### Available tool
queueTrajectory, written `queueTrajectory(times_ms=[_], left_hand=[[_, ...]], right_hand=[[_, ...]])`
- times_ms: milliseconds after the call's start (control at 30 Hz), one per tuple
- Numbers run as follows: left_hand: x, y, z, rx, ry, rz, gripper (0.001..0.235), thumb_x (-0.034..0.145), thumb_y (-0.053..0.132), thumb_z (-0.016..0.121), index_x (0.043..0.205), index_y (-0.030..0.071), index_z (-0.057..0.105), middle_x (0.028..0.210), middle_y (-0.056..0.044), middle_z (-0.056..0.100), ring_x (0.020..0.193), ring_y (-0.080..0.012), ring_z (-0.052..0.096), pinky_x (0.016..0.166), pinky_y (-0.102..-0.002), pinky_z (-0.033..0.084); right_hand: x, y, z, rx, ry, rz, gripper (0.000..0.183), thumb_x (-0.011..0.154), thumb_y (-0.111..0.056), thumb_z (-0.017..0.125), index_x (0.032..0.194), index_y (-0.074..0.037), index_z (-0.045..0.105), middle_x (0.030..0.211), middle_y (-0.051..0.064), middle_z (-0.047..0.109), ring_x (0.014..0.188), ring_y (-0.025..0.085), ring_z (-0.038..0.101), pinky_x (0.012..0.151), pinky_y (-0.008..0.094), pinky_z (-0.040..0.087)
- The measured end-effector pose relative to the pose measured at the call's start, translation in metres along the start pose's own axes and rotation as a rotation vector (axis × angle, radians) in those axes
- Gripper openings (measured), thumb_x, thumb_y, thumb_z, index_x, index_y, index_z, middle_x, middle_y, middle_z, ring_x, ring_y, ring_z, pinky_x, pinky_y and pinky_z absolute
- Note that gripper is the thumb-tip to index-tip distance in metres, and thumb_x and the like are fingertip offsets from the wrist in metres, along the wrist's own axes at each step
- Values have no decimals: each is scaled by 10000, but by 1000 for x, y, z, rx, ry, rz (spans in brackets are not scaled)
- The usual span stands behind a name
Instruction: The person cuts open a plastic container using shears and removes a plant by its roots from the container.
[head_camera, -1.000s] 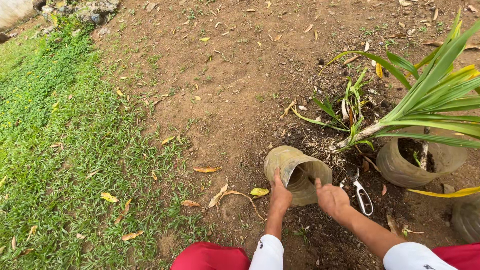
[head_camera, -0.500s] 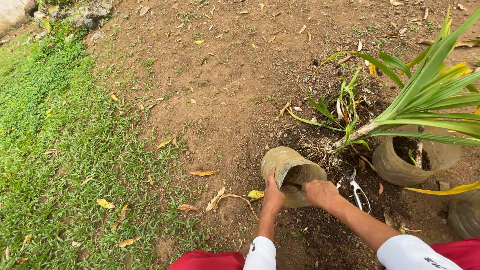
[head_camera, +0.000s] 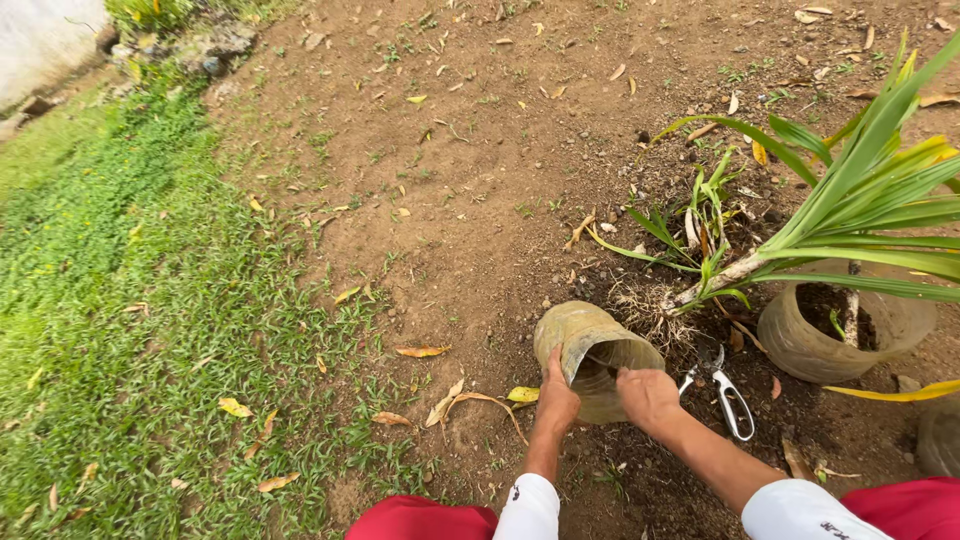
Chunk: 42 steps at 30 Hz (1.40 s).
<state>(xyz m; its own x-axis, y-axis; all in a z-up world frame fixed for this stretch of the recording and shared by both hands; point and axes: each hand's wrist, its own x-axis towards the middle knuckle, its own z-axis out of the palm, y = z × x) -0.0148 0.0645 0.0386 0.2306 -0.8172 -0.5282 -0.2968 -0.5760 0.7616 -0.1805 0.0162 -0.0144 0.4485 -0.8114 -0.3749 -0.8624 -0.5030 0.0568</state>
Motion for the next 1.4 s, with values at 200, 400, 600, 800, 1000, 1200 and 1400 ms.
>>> queueTrajectory(times_ms=[200, 400, 600, 800, 1000, 1200, 1400], left_hand=[[12, -12, -5, 185, -1, -8, 1040, 796, -152, 436, 1629, 360, 83, 1376, -268, 608, 1290, -401, 598, 1127, -466, 461], [70, -59, -25, 299, 106, 28, 780, 914, 18, 529, 1592, 339, 314, 1287, -318, 632, 1227, -448, 619, 1059, -510, 496], [63, -69, -26, 301, 113, 43, 884, 865, -81, 514, 1590, 338, 230, 1320, -301, 617, 1244, -416, 603, 1057, -508, 491], [57, -54, -39, 408, 31, -64, 906, 896, -66, 486, 1612, 387, 166, 1341, -293, 604, 1264, -404, 604, 1074, -492, 471], [61, -62, -50, 349, 51, 11, 825, 942, 0, 510, 1610, 356, 179, 1405, -284, 573, 1322, -406, 551, 1139, -488, 426], [49, -48, -55, 212, -30, -45, 888, 900, -117, 383, 1597, 402, 202, 1509, -231, 485, 1345, -411, 524, 1142, -489, 481], [55, -54, -57, 188, -46, -94, 901, 886, -137, 344, 1591, 403, 188, 1479, -229, 517, 1274, -399, 618, 1052, -478, 574]], right_hand=[[9, 7, 5, 97, 1, -94, 222, 929, -141, 557, 1042, -92, 742, 1058, 114, 761, 962, 220, 749, 825, 371, 610], [5, 12, -13, 83, -12, -138, 220, 937, -167, 564, 1015, -132, 766, 1063, 98, 760, 985, 236, 740, 854, 384, 609], [16, -28, 22, 138, 115, -161, 241, 940, -147, 544, 952, -139, 784, 1019, 98, 773, 978, 230, 743, 865, 376, 604], [21, -46, 2, 629, -23, 35, 385, 960, -118, 481, 1296, -226, 637, 1169, 110, 730, 995, 245, 742, 904, 422, 597], [6, -47, -13, 614, -129, 60, 351, 985, -327, 572, 1308, -208, 639, 1210, 122, 708, 1095, 264, 699, 955, 430, 575], [26, -29, -34, 336, -213, 21, 313, 957, -278, 588, 1170, -120, 755, 1221, 99, 729, 1098, 228, 720, 947, 410, 585], [22, -40, -36, 610, -199, 66, 358, 1018, -348, 554, 1257, -142, 723, 1279, 127, 708, 1145, 273, 676, 1013, 416, 528]])
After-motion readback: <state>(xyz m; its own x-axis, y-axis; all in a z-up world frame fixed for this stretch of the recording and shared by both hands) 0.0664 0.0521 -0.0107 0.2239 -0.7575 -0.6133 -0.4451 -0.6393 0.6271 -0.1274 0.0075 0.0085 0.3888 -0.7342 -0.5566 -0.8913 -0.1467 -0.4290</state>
